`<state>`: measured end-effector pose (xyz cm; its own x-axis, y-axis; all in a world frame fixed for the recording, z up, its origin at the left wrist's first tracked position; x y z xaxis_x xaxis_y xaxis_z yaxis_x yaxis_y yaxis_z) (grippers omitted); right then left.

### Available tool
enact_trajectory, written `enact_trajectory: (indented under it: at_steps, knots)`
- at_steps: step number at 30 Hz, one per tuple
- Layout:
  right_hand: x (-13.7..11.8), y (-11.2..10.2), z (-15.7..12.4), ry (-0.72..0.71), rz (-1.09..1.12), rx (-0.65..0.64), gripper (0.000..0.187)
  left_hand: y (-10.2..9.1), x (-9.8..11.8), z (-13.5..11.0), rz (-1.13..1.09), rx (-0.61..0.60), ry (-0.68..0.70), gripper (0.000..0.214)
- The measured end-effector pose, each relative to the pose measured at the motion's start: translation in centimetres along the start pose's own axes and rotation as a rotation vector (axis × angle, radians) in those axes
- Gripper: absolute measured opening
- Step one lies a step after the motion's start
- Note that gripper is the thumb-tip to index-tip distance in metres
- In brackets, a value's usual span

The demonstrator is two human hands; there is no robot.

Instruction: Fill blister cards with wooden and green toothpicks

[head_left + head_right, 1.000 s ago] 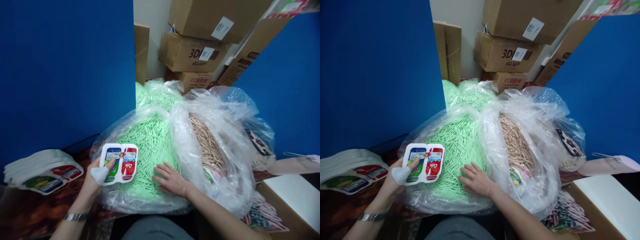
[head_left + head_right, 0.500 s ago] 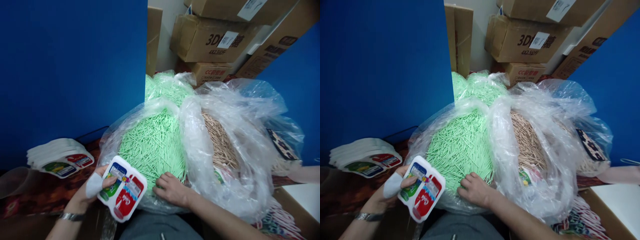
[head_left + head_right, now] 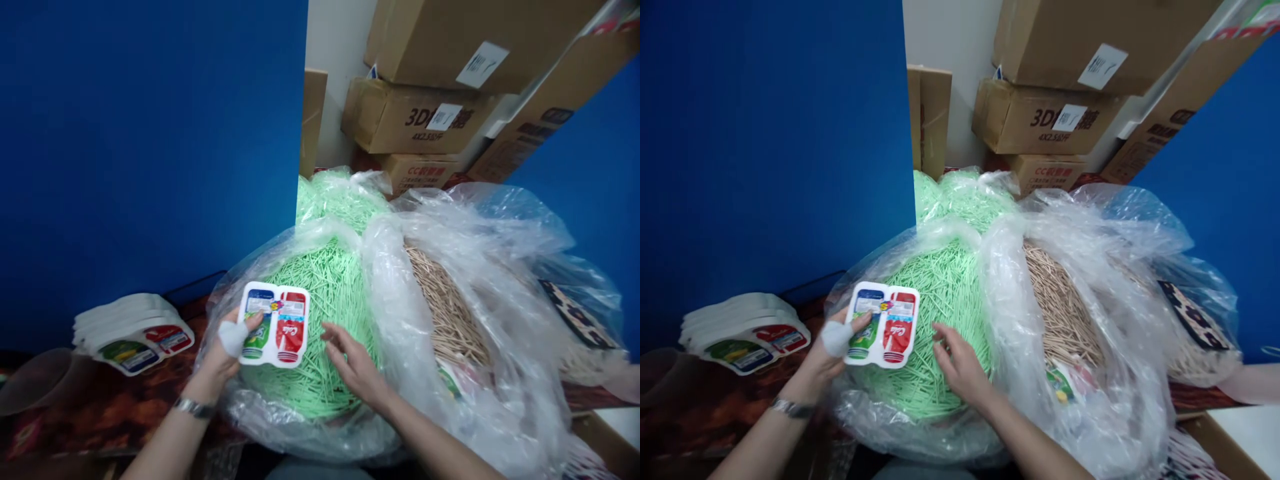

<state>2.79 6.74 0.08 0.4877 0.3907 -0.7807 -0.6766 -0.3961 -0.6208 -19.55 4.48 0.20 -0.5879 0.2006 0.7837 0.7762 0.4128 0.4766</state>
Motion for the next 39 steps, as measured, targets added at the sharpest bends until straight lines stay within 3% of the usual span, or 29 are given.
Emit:
enact_trajectory:
  at_steps: [2, 5, 11, 18, 24, 28, 31, 34, 39]
  knots:
    - [1.8, -1.1, 2.3, 0.159, 0.205, 0.128, 0.044, 2.2, -0.6, 1.5, 0.068, -0.068, 0.044, 0.042]
    - [3.3, -1.6, 5.4, 0.217, 0.319, 0.205, 0.048, 4.2, -2.0, 3.6, 0.137, -0.112, 0.086, 0.042]
    - [5.3, -3.2, 8.9, 0.229, 0.105, 0.325, 0.034, 4.9, -2.5, 6.1, 0.389, -0.075, 0.275, 0.042]
    - [4.3, -4.9, 10.9, 0.18, -0.246, 0.339, 0.025, 4.8, -0.7, 6.9, 0.786, 0.114, 0.534, 0.033]
    - [4.2, -5.4, 11.4, 0.175, -0.441, 0.327, 0.018, 5.5, -0.7, 7.1, 0.951, 0.162, 0.655, 0.07]
    - [2.2, -6.5, 10.6, 0.134, -0.459, 0.378, 0.02, 5.8, -0.7, 6.3, 0.981, 0.118, 0.673, 0.079]
    - [-0.1, -7.2, 9.2, 0.09, -0.39, 0.375, 0.024, 6.2, -0.8, 4.6, 0.899, 0.062, 0.638, 0.084]
    - [-2.1, -7.4, 7.6, 0.032, -0.082, 0.38, 0.023, 6.6, -1.4, 3.1, 0.617, -0.001, 0.491, 0.09]
    - [-2.2, -5.7, 6.2, 0.082, 0.522, 0.399, 0.023, 8.9, -3.0, 1.1, -0.034, -0.164, 0.197, 0.047]
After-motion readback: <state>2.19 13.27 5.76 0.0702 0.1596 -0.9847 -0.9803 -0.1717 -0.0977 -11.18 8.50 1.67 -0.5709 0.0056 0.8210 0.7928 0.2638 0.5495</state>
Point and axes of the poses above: each hand's wrist, its own z-axis towards the middle knuckle, its own y-axis out of the palm, x = y × z, the point moved 8 cm from there along z, towards the middle knuckle, and after that the axes turned 8 degrees about -z, right-handed, at the moved point
